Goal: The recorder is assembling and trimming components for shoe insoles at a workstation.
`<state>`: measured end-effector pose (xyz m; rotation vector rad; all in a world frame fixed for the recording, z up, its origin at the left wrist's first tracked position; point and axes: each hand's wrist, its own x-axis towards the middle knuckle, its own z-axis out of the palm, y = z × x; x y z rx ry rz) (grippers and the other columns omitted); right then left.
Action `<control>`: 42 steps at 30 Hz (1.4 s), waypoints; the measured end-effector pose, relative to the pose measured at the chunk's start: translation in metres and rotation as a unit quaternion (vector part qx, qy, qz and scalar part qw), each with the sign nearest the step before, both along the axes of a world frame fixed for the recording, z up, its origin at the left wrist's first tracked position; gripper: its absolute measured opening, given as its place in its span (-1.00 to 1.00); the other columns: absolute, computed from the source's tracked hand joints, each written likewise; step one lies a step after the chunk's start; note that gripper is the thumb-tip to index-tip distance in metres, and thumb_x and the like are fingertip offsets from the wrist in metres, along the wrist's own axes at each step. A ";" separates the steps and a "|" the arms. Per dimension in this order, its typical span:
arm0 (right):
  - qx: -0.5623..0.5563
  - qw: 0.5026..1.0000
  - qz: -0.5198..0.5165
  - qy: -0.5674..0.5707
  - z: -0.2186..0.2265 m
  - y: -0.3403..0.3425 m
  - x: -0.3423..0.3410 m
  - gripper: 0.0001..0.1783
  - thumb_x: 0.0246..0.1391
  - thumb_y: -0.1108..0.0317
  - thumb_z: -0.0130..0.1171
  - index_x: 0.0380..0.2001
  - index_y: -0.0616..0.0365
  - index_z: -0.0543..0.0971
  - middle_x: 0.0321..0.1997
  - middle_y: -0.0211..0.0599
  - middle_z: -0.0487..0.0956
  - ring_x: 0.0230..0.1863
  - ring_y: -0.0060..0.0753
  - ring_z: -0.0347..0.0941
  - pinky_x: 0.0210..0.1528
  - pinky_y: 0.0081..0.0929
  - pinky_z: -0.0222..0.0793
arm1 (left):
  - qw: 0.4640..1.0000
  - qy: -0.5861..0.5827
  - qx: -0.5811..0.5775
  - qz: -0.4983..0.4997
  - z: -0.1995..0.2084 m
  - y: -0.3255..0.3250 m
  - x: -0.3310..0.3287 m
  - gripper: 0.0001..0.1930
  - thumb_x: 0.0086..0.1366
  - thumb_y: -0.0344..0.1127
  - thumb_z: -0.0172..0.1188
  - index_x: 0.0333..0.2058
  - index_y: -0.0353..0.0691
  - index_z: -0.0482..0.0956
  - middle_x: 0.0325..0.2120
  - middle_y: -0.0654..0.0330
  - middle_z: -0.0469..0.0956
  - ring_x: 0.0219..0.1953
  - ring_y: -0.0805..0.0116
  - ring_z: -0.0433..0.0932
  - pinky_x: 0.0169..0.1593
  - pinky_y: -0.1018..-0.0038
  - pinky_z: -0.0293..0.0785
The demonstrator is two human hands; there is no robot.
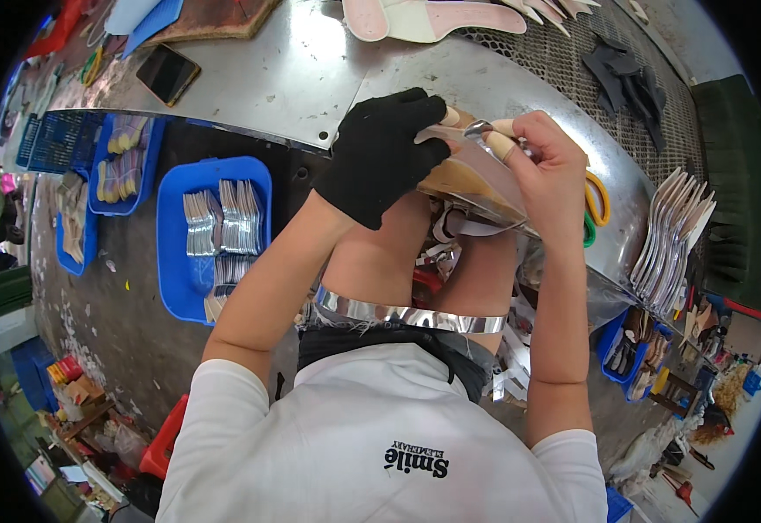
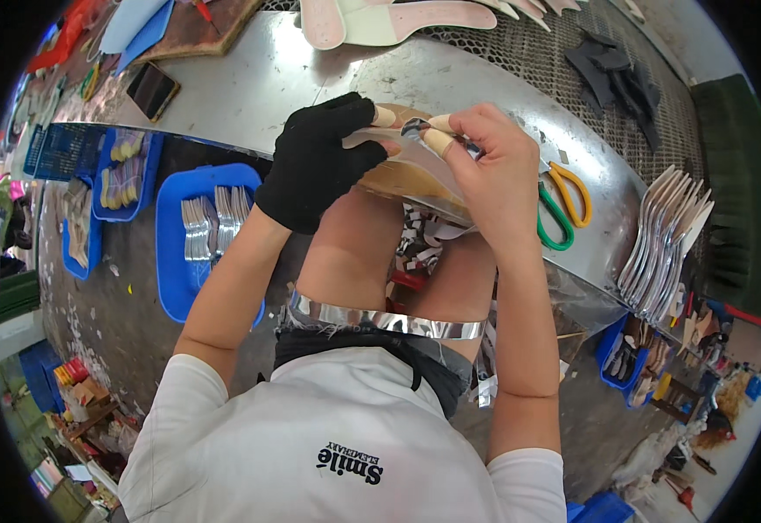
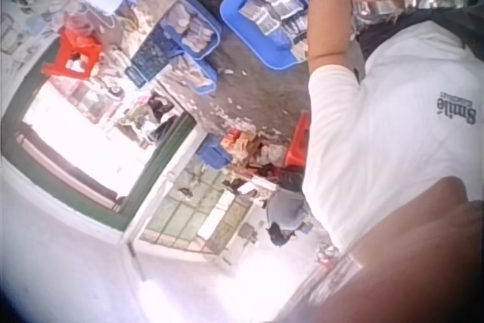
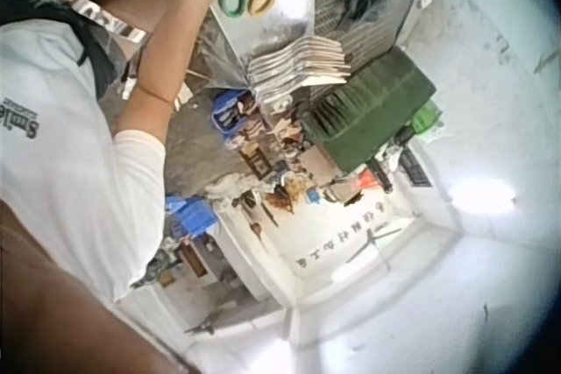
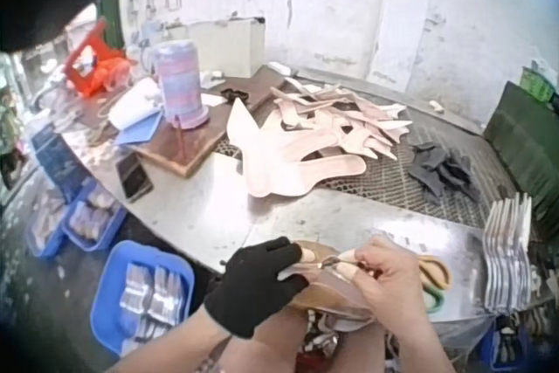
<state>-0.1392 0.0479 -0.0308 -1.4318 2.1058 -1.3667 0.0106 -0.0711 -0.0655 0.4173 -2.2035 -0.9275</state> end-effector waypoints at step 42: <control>0.075 0.984 -0.036 0.159 -0.008 0.021 -0.018 -0.85 -0.21 0.49 0.21 -0.45 0.25 0.54 -0.45 -0.21 0.46 -0.48 -0.14 0.39 -0.41 -0.34 0.29 | 0.987 -0.060 -0.135 -0.059 0.011 0.000 -0.036 -0.70 -0.03 -0.46 0.23 -0.24 -0.10 0.60 -0.41 0.16 0.44 -0.36 0.20 0.52 -0.32 0.37 0.44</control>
